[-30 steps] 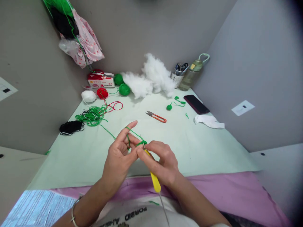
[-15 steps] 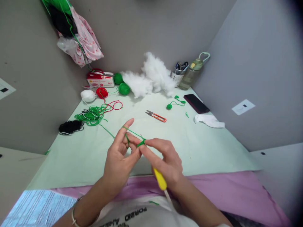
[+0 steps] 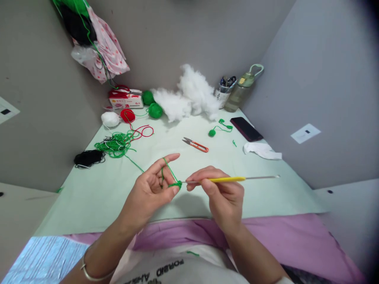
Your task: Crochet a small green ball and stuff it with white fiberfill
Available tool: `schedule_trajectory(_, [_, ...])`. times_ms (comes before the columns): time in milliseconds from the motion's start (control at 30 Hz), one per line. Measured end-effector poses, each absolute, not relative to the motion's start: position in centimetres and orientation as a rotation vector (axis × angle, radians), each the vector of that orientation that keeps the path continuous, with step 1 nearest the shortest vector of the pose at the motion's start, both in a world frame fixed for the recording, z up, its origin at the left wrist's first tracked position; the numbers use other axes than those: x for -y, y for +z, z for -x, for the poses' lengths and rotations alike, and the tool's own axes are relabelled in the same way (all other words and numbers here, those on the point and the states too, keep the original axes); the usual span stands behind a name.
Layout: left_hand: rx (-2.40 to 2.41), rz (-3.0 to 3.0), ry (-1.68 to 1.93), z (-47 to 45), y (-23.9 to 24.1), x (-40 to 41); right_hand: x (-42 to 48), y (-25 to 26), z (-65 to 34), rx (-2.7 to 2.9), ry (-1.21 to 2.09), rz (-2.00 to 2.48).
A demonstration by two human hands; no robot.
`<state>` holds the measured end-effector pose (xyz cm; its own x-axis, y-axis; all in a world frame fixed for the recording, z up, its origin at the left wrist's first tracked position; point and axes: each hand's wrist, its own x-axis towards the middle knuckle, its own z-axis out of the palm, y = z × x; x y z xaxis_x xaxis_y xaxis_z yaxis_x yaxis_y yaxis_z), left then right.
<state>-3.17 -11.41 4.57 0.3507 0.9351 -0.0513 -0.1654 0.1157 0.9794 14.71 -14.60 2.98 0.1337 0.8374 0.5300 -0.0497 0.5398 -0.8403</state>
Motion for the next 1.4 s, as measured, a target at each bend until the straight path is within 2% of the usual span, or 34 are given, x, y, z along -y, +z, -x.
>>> schedule_trajectory(267, [-0.980, -1.364, 0.901, 4.1, 5.5, 11.7, 15.0, 3.5, -15.5, 1.136, 0.948, 0.761])
schedule_trajectory(433, [-0.848, -1.272, 0.847, 3.8, 5.2, 11.4, 14.5, 3.3, -15.1, 1.128, 1.048, 0.698])
schedule_trajectory(700, [-0.792, -0.972, 0.970, 1.9, 4.1, 11.7, 13.9, 2.0, -13.1, 1.305, 0.646, 0.788])
schedule_trajectory(833, [-0.792, -0.831, 1.024, 1.4, 4.2, 12.0, 14.3, 1.2, -13.1, 1.577, 0.147, 0.876])
schedule_trajectory(900, [-0.737, -0.743, 0.944, 1.5, 4.4, 11.8, 14.3, 1.1, -13.3, 1.602, 0.050, 0.874])
schedule_trajectory(1167, [-0.719, -0.792, 0.911, 2.2, 4.6, 11.2, 13.3, 2.6, -13.8, 1.104, 0.894, 0.726])
schedule_trajectory(1233, [-0.722, -0.863, 0.928, 2.0, 4.6, 11.3, 13.1, 2.5, -13.4, 1.127, 0.915, 0.747])
schedule_trajectory(1400, [-0.725, -0.922, 0.953, 1.5, 4.6, 11.2, 13.2, 2.7, -13.3, 1.321, 0.697, 0.806])
